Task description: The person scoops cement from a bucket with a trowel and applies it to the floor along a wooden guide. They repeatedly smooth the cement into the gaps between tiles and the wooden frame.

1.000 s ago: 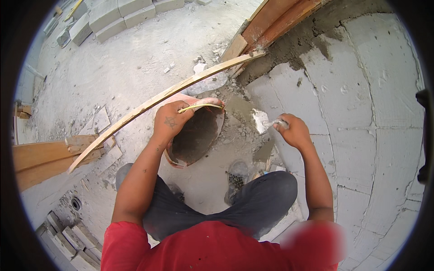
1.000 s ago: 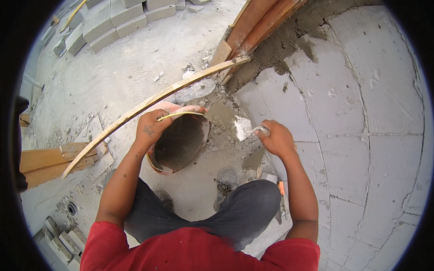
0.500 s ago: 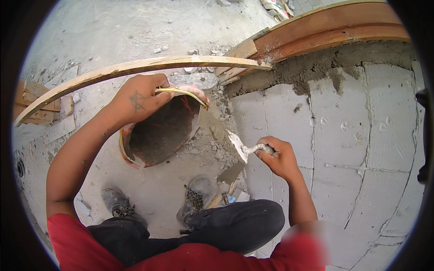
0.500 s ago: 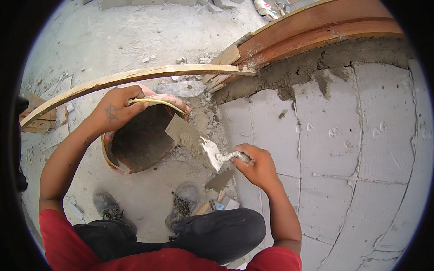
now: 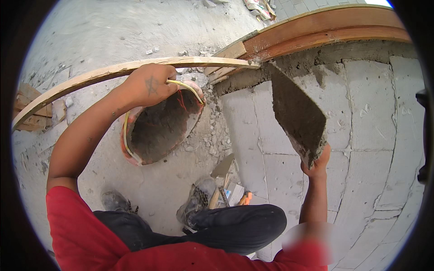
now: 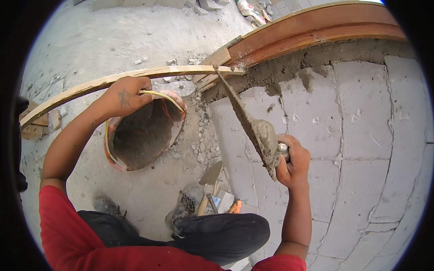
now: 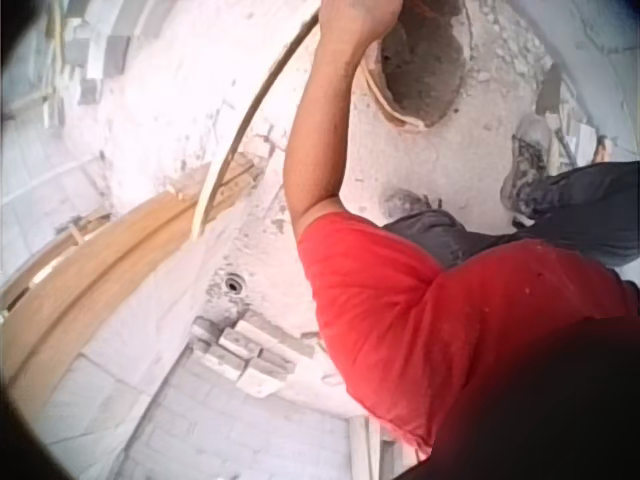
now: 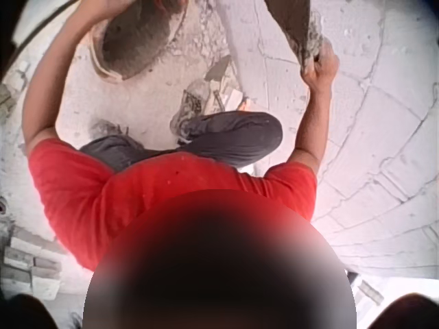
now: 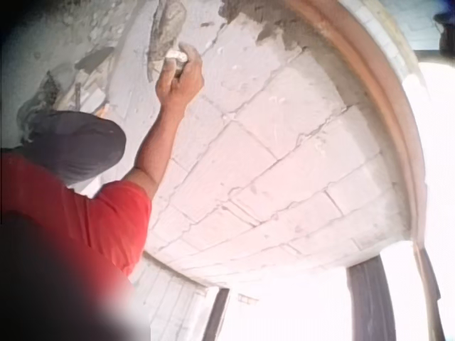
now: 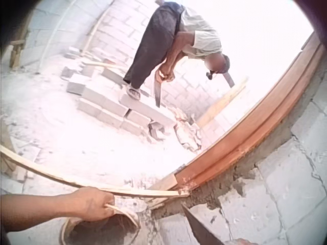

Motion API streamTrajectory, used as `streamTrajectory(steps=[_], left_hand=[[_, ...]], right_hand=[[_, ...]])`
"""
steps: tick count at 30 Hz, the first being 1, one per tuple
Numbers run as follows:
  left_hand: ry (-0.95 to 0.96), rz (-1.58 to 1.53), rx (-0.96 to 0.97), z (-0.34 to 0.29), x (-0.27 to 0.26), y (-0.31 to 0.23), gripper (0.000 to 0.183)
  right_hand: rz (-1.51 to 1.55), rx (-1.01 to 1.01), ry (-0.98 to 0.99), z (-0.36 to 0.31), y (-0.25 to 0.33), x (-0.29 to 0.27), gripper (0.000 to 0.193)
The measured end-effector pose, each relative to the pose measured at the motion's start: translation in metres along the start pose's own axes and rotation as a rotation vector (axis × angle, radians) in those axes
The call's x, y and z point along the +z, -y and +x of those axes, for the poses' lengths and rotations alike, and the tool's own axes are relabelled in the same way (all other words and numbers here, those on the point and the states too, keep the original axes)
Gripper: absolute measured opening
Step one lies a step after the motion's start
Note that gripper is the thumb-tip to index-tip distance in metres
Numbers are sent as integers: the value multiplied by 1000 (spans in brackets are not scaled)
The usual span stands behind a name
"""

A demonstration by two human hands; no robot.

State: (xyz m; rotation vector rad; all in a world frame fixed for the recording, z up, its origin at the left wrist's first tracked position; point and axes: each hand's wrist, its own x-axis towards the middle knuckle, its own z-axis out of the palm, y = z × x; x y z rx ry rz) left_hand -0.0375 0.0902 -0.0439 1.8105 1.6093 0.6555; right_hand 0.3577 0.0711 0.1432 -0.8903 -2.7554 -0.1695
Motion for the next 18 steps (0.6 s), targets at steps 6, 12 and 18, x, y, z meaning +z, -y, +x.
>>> streamTrajectory(steps=[6,12,18], left_hand=[[-15,61,-34,-14,-8,6,29],[-58,-3,-1,-10,-4,14,32],[-61,-21,-16,-16,-7,19,35]], right_hand=[[445,1398,150,-2,-41,35,30],[474,1254,277,-55,-18,23,24],[600,1231,223,-34,23,60,18]])
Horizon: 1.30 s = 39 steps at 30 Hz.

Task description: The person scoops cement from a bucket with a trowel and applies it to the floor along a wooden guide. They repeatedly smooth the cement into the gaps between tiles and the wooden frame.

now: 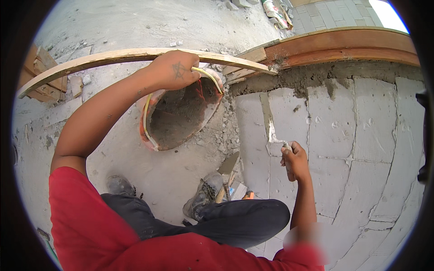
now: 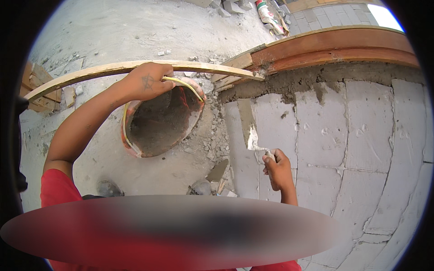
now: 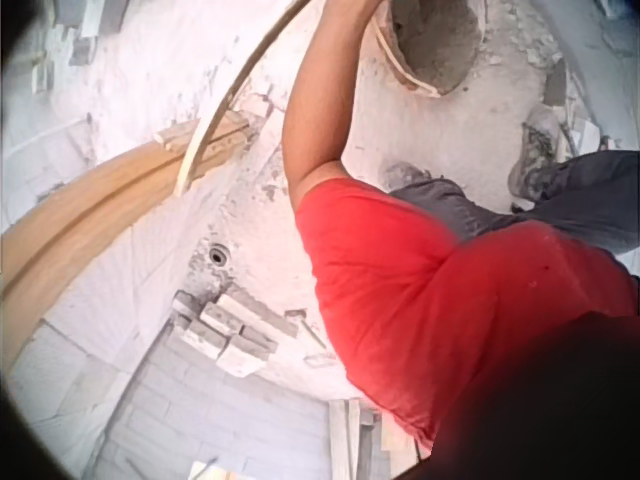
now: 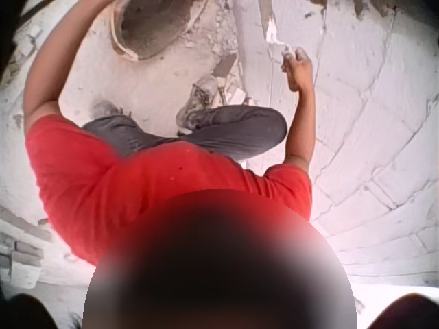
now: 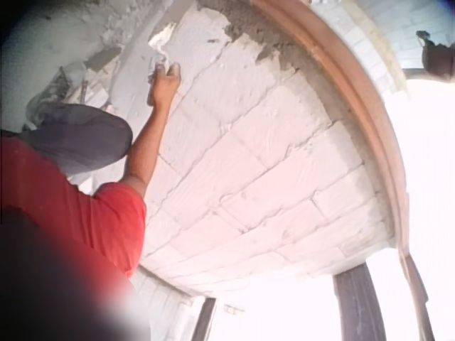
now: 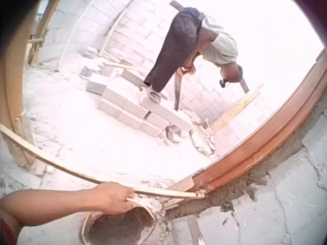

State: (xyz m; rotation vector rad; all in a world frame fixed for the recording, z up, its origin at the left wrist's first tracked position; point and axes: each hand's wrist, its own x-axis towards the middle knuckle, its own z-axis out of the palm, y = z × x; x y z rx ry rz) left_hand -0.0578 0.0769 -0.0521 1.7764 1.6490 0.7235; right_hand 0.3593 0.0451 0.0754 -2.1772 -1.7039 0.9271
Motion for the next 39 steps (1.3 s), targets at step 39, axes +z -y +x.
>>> streamTrajectory(steps=[39], left_hand=[[-22,-86,17,-14,29,-7,29]], right_hand=[[-453,-751,478,96,-31,195,35]])
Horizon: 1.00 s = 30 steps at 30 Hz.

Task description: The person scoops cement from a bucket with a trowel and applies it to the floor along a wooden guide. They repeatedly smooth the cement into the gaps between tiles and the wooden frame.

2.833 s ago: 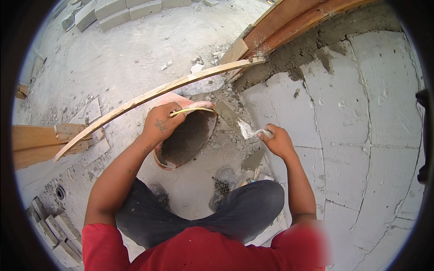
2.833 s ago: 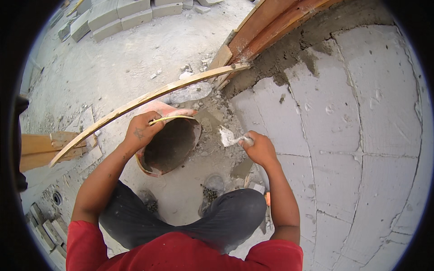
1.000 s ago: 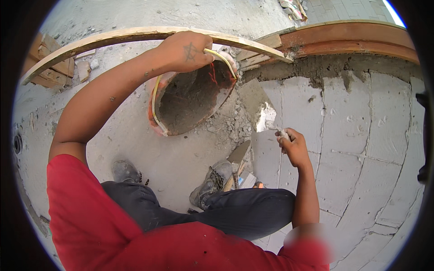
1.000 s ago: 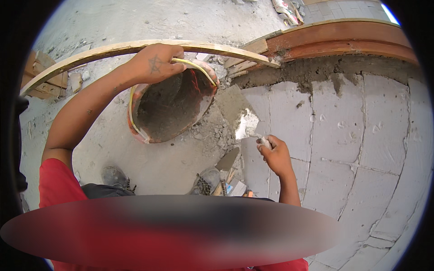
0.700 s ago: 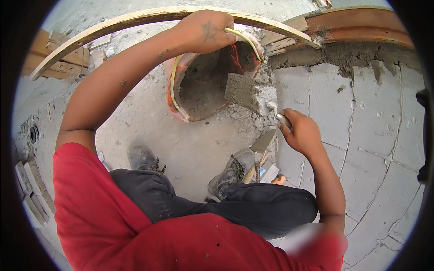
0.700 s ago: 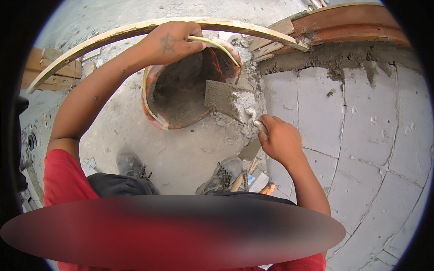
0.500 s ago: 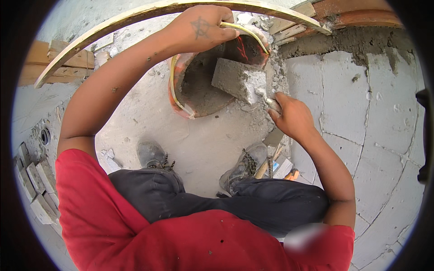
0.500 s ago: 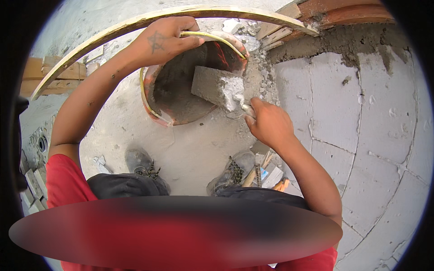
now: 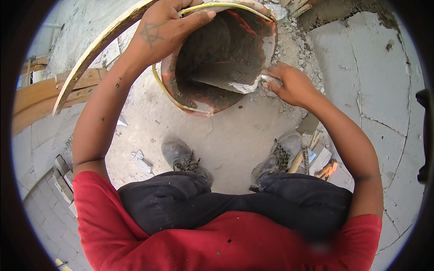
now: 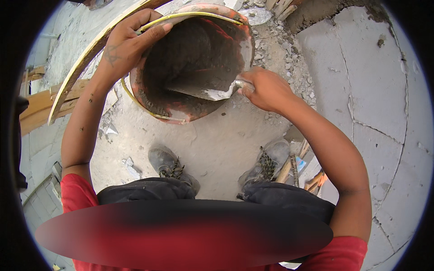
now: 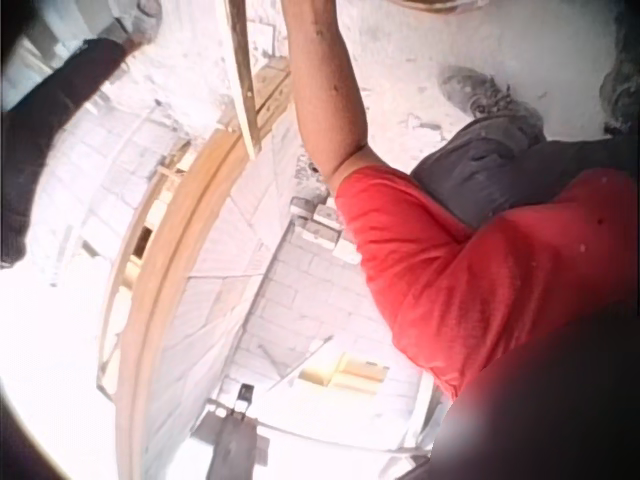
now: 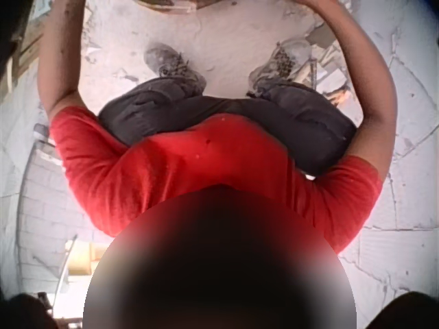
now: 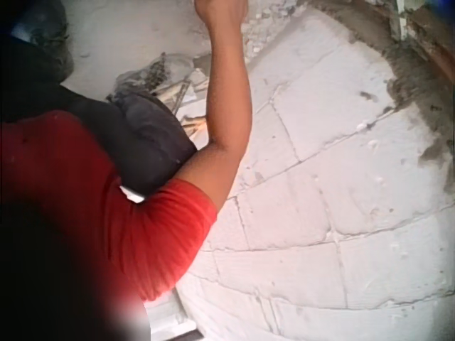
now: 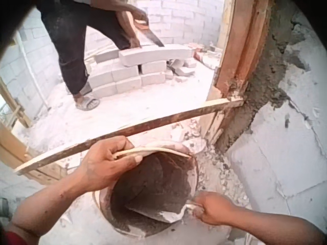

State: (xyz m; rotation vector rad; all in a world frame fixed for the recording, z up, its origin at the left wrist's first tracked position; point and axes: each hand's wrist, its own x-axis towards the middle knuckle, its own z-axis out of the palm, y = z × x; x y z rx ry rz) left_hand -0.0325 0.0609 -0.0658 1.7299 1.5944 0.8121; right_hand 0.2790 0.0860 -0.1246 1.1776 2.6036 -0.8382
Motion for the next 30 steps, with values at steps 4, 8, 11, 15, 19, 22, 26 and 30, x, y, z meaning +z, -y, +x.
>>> streamTrajectory(steps=[4,8,11,15,19,22,26,30], left_hand=[[27,-66,-14,0,0,-2,28],[27,-70,-39,-3,-1,-1,27],[16,-13,18,0,-4,2,28],[-2,35,58,3,-11,10,28],[-53,-16,1,0,-18,18,29],[-96,-23,-24,-4,-20,23,30],[-127,-6,-21,-8,-20,25,30],[-157,7,-18,-10,-17,25,31]], right_hand=[[43,106,25,16,0,19,36],[119,148,128,17,8,39,39],[184,107,151,15,14,47,38],[153,62,99,13,17,39,30],[-44,-4,-91,8,18,15,27],[-165,71,-125,7,24,3,29],[-156,143,-56,11,28,-3,31],[-125,158,-166,14,26,-4,32]])
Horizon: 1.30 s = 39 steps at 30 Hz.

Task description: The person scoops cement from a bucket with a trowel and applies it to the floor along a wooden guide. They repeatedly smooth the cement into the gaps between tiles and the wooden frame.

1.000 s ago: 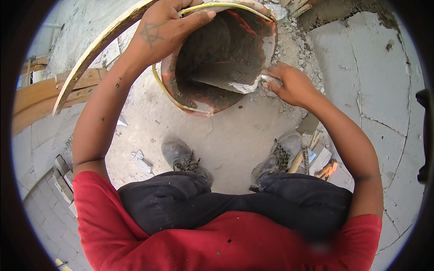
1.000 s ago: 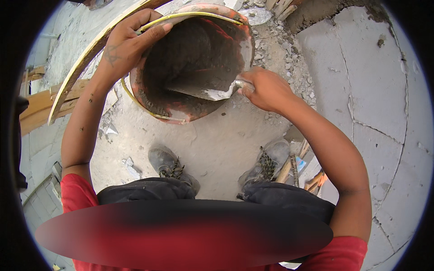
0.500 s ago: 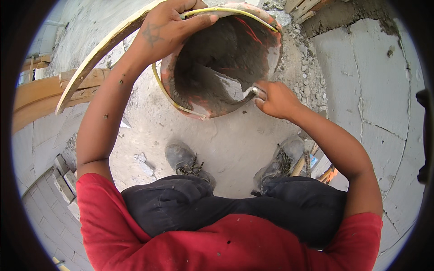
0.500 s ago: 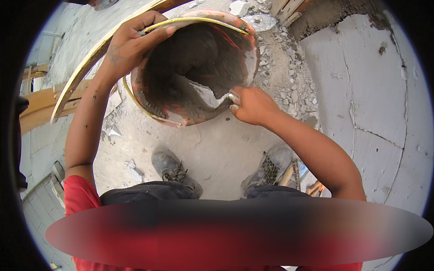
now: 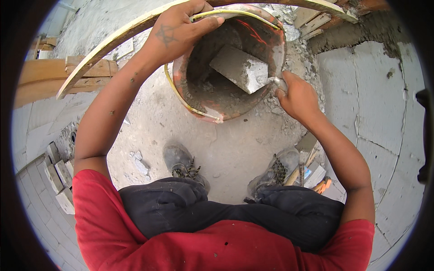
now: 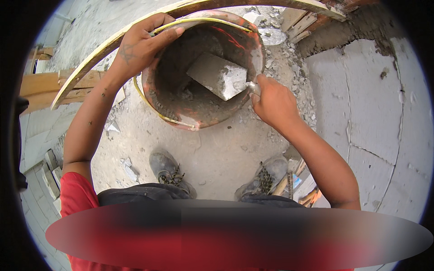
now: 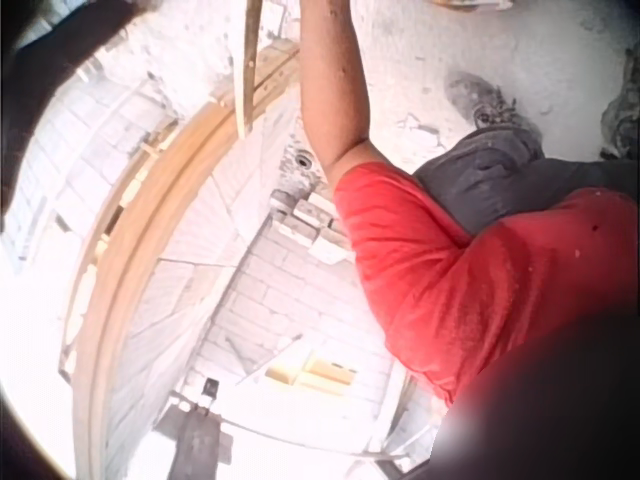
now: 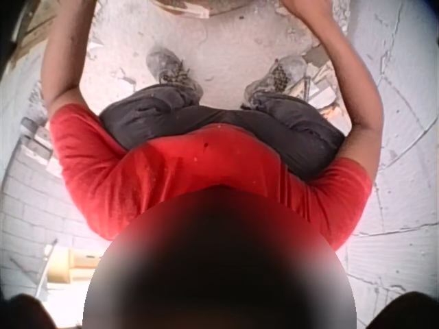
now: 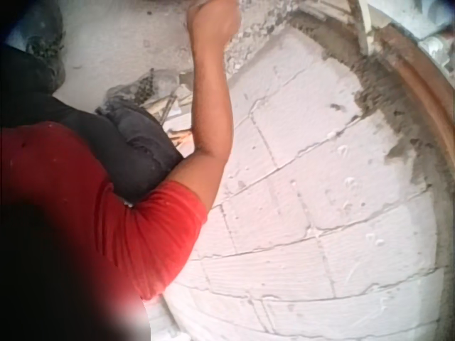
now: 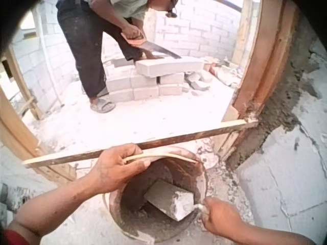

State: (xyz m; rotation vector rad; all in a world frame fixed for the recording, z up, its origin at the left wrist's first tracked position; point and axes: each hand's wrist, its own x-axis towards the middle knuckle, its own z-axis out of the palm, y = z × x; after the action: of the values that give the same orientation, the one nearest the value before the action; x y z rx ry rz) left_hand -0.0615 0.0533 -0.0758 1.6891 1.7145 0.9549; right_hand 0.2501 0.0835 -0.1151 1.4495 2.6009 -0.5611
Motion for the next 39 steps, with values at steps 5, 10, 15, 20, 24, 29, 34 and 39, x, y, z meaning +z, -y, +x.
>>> streamTrajectory(steps=[5,10,15,20,24,29,34,39], left_hand=[[7,-36,-15,1,0,-4,31],[61,-83,-172,-2,-3,-11,29],[16,-37,-41,-3,4,-10,28],[4,-11,35,-6,7,-12,27],[10,-14,24,-7,8,-14,27],[31,16,-16,-5,6,-18,31],[81,-32,-93,-3,7,-26,29],[108,-35,-136,0,6,-28,29]], right_hand=[[215,-26,9,1,-1,0,29],[737,232,376,-1,0,7,34],[833,155,486,6,-4,23,38],[507,209,273,19,-6,38,48],[329,118,265,20,-5,36,46],[395,39,303,26,8,26,46],[614,71,382,33,26,26,47],[767,96,391,23,25,34,43]])
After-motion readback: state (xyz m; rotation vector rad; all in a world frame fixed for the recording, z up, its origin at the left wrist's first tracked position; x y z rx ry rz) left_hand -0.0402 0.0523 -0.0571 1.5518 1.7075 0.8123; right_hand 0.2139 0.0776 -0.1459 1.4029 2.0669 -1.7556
